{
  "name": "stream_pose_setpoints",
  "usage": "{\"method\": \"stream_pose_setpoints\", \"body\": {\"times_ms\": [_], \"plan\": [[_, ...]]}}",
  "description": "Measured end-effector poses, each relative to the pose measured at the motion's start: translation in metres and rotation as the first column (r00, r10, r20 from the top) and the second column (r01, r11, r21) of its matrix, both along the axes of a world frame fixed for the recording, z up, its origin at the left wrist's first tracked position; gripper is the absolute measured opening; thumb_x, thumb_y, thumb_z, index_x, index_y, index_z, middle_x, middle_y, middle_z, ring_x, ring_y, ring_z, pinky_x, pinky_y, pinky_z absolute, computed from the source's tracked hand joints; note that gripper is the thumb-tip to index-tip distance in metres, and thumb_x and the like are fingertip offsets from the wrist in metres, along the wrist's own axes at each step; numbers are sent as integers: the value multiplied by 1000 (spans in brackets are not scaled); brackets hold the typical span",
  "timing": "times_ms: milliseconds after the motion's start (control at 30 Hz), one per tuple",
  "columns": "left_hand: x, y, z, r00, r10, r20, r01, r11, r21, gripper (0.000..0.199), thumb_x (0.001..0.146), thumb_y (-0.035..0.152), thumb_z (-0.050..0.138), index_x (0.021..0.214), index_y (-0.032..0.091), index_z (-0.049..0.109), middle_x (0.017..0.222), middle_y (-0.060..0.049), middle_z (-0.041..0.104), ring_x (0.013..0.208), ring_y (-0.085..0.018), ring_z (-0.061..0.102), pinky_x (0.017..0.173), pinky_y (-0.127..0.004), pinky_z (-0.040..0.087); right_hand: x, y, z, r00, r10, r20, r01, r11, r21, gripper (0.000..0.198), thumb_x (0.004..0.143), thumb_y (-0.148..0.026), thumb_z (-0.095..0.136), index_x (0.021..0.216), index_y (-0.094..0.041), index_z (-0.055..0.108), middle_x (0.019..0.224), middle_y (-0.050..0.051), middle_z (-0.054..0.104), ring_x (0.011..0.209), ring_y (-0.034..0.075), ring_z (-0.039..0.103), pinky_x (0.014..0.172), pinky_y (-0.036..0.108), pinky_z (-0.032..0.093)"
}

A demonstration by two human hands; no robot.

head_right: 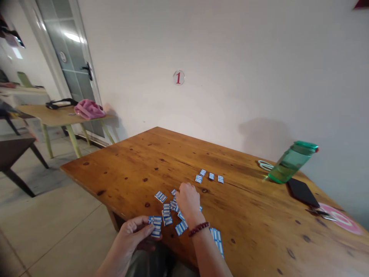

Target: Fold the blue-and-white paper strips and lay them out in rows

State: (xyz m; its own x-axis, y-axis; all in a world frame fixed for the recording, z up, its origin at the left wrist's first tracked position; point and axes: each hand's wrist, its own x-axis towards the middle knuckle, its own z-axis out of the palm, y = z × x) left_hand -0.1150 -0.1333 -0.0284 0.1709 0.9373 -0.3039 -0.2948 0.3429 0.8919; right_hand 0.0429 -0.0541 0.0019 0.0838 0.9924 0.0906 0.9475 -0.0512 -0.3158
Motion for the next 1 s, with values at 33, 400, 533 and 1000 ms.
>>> {"method": "stream_pose_setpoints", "body": {"times_ms": [33,400,533,1000], "plan": [[0,0,0,1000,-2,3,2,1000,0,35,51,43,75,67,14,63,61,-3,67,61,-20,64,49,-26,49,-2,2,1,1000,2,30,-1,1000,-19,12,77,-18,52,79,-15,63,91,12,65,88,23,59,67,28,39],[-2,-3,2,999,-3,42,4,1000,-23,31,53,39,75,67,14,63,58,0,65,57,-18,63,49,-25,49,-10,7,8,986,59,157,-38,990,-135,20,81,-14,44,91,-13,62,98,13,65,93,25,59,69,32,40],[-3,-3,3,999,-6,50,7,1000,-14,30,54,38,75,67,14,63,59,-1,66,57,-18,63,49,-25,49,-11,7,7,984,62,165,-38,989,-142,21,81,-13,44,91,-12,63,97,15,65,93,26,60,67,33,40],[-3,2,4,999,35,33,-35,999,-8,38,49,44,77,68,14,62,61,-2,67,59,-20,65,48,-25,49,-7,9,-2,995,99,12,-99,990,99,22,74,1,42,81,-12,58,85,14,65,83,24,60,67,32,41]]}}
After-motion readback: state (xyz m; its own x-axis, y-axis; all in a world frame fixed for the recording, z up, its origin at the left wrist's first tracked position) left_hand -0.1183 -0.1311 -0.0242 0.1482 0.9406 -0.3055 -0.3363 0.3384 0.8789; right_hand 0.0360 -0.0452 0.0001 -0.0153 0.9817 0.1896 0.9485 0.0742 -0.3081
